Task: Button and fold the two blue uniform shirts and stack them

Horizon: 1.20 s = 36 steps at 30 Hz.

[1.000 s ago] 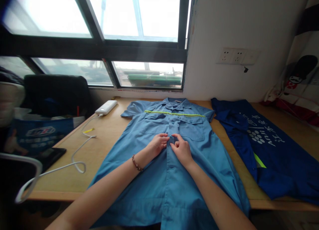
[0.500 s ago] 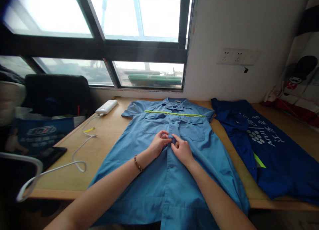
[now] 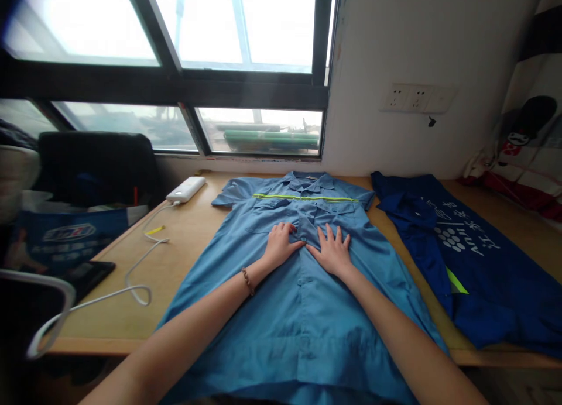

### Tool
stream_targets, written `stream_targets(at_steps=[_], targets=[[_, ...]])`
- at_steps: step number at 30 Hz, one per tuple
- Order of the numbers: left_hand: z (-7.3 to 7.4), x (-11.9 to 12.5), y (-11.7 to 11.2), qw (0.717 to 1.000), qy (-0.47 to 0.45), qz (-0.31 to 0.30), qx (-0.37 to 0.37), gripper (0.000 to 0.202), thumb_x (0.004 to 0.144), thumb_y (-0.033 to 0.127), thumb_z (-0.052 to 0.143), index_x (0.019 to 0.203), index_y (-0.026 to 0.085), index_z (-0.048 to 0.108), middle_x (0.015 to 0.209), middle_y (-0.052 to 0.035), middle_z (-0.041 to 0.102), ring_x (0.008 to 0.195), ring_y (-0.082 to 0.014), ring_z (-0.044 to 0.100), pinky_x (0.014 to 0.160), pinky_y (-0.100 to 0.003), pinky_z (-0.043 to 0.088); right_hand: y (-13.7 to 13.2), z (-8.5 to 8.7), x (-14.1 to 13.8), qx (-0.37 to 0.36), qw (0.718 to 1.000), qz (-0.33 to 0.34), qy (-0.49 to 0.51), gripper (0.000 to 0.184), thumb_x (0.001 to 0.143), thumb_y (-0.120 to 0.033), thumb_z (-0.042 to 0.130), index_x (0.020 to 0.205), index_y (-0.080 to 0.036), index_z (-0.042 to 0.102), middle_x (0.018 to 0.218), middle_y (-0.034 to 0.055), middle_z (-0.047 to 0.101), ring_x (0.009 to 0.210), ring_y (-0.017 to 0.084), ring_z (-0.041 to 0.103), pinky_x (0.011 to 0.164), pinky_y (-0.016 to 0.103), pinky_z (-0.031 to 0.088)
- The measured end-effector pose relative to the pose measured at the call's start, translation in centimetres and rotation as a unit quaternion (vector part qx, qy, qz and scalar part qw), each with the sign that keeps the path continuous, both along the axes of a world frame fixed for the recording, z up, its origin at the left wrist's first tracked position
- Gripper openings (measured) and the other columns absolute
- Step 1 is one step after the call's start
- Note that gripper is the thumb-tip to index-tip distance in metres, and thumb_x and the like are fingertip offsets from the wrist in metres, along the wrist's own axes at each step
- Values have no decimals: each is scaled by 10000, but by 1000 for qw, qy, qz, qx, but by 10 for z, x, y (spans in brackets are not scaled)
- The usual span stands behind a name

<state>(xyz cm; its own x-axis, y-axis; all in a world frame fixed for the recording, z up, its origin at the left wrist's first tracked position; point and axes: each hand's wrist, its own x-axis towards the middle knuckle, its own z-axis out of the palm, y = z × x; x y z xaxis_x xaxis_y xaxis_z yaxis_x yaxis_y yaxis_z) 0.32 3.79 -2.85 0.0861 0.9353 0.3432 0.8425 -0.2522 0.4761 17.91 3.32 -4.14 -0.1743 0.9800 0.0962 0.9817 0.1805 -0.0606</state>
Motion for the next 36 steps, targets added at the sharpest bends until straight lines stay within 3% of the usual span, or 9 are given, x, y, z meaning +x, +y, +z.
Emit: stream_targets(at_steps=[3,5,9,12,17,25,29,32,36], targets=[[1,2,13,999,37,22,-7,442,681,486,594,988,183,492,1017,-88,485,966,-249,426,799,-343,321,25,7,10,2,999,32,14,662,783,-645,276,1325,-266,307,1400,64,250,1243,330,188,954,536,168],[4,2,23,999,48,17,-11,447,700,493,571,1004,176,484,1046,-103,467,997,-262,404,827,-357,300,32,16,10,42,998,35,44,584,811,-565,335,1283,-224,381,1353,86,331,1220,299,245,956,485,207],[10,0,40,999,48,-5,-18,427,718,478,558,1007,170,491,1059,-119,458,1027,-281,377,857,-376,277,11,35,-9,129,980,63,140,329,858,-366,364,1004,-162,577,1060,100,563,1015,217,457,865,328,330],[11,-3,49,999,44,-28,-12,406,713,458,575,995,175,505,1041,-114,460,1032,-282,374,867,-374,273,-22,41,-31,77,981,94,154,288,839,-404,398,771,-190,578,799,47,598,771,165,532,695,257,374],[9,-7,57,997,38,-61,15,397,706,455,585,976,170,524,1001,-109,468,1004,-284,393,850,-375,289,-55,37,-46,56,993,29,96,295,752,-474,501,830,-192,535,813,53,592,718,182,555,585,259,349],[21,0,46,995,93,-19,5,375,725,458,566,951,160,537,1007,-127,506,996,-275,402,857,-357,294,-48,40,-35,-18,995,6,102,307,714,-499,505,755,-200,559,728,56,630,670,213,594,533,270,334],[28,9,34,995,104,-6,4,236,751,347,563,881,150,558,982,-147,527,996,-281,421,842,-356,307,-40,39,-30,-47,987,-16,154,200,642,-378,571,710,-191,596,664,52,631,637,202,585,520,257,336],[28,13,19,998,51,-18,-16,86,751,237,542,781,165,577,865,-117,565,888,-252,494,770,-325,346,-32,39,-22,-112,956,-3,270,87,605,-238,551,606,-174,609,571,24,600,578,154,555,503,228,341],[22,6,-5,990,-63,-61,-112,76,673,205,588,598,192,594,588,-37,559,626,-186,525,616,-261,364,-22,42,-8,-267,851,-9,452,125,616,-192,501,562,-167,610,363,-48,439,382,95,430,404,202,317]])
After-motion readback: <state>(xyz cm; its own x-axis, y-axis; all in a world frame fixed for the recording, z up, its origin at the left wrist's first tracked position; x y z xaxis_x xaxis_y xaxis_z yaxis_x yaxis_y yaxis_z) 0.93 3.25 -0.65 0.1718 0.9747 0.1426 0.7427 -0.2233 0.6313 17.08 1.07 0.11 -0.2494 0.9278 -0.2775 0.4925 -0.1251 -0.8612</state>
